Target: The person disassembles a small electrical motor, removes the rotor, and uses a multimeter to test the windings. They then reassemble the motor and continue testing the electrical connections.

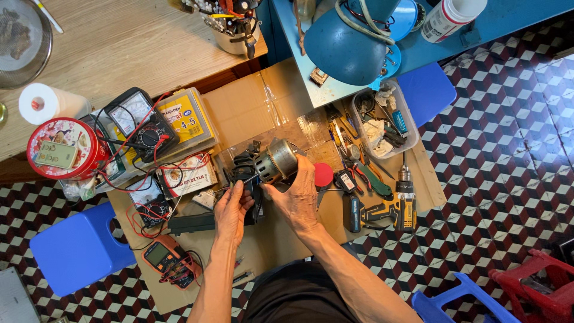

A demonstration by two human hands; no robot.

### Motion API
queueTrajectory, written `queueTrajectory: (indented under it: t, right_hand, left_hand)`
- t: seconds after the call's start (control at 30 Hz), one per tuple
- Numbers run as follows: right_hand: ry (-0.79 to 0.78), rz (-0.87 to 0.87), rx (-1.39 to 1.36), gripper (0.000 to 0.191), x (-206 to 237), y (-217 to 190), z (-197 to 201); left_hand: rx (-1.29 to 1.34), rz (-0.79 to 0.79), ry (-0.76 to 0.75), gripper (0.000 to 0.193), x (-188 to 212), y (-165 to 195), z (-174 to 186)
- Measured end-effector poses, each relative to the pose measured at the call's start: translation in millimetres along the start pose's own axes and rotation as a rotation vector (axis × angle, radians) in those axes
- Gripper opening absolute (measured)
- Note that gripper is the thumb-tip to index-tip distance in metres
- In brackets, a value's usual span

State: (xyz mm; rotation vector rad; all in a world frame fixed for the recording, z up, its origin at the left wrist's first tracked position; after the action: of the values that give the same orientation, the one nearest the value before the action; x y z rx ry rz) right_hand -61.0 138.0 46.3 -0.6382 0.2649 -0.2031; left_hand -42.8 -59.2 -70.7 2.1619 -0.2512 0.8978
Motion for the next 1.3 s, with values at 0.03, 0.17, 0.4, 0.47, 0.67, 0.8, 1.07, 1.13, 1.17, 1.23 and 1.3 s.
queueTrajectory:
  t: [0.03, 0.17, 0.4, 0.47, 0.67, 0.8, 1.07, 1.13, 1.17, 1.23, 1.3]
  right_hand:
    - [-0.003, 0.008, -0.006, 0.103, -0.2, -0.5, 0.3]
    - [-0.014, 0.011, -0.018, 0.101, -0.9, -1.8, 1.8]
    - [-0.005, -0.004, 0.002, 0.101, -0.8, -2.4, 4.2]
    - [0.001, -0.006, 0.000, 0.101, -0.6, -1.9, 4.1]
    - [0.018, 0.010, 0.011, 0.102, 0.5, -1.1, 3.0]
    - [0.005, -0.005, -0.003, 0.101, 0.9, -0.8, 3.0]
    - [0.002, -0.003, 0.009, 0.101, -2.6, -1.6, 4.4]
    - [-0.029, -0.006, 0.011, 0.101, -3.6, -2.6, -1.3]
    - [-0.028, -0.002, 0.014, 0.100, -4.3, -2.5, -3.0]
    - [-0.025, 0.026, -0.002, 0.098, -5.1, -5.3, -7.7]
    - [-0.018, 0.053, -0.022, 0.097, -5.0, -6.6, -10.2]
  left_hand:
    - [-0.013, 0.002, -0.001, 0.031, 0.7, -0.2, -0.4]
    - [-0.002, 0.011, 0.008, 0.030, 1.7, -0.8, -1.9]
    - [0.005, 0.003, 0.009, 0.031, -0.3, -0.5, 1.2]
    - [0.015, 0.010, 0.015, 0.031, -0.8, -0.9, 2.8]
    - [0.031, 0.016, -0.002, 0.032, -0.7, -1.3, 2.8]
    - [0.032, 0.022, -0.003, 0.032, 0.8, -1.0, 1.1]
    - [0.052, 0.002, 0.022, 0.031, 2.1, 2.4, -5.2]
    - [0.065, -0.007, 0.016, 0.030, -0.2, 4.2, -7.7]
    - [0.068, -0.013, 0.012, 0.030, -1.3, 5.4, -8.3]
    - [0.080, -0.020, 0.010, 0.029, -3.1, 9.0, -10.0]
    - [0.090, -0.020, 0.005, 0.029, -4.1, 12.0, -11.7]
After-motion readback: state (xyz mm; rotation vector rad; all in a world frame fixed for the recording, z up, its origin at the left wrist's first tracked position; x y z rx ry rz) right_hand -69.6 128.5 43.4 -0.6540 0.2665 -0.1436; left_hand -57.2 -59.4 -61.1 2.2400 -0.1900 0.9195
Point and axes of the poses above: each hand's wrist, its own x-axis away from the middle knuckle, its own z-axis out of the back of the hand, y = z × x, the point moved 6 cm from there along -x, towards the middle knuckle, and after that the axes turned 13 degrees about x, right-handed, at the moved point
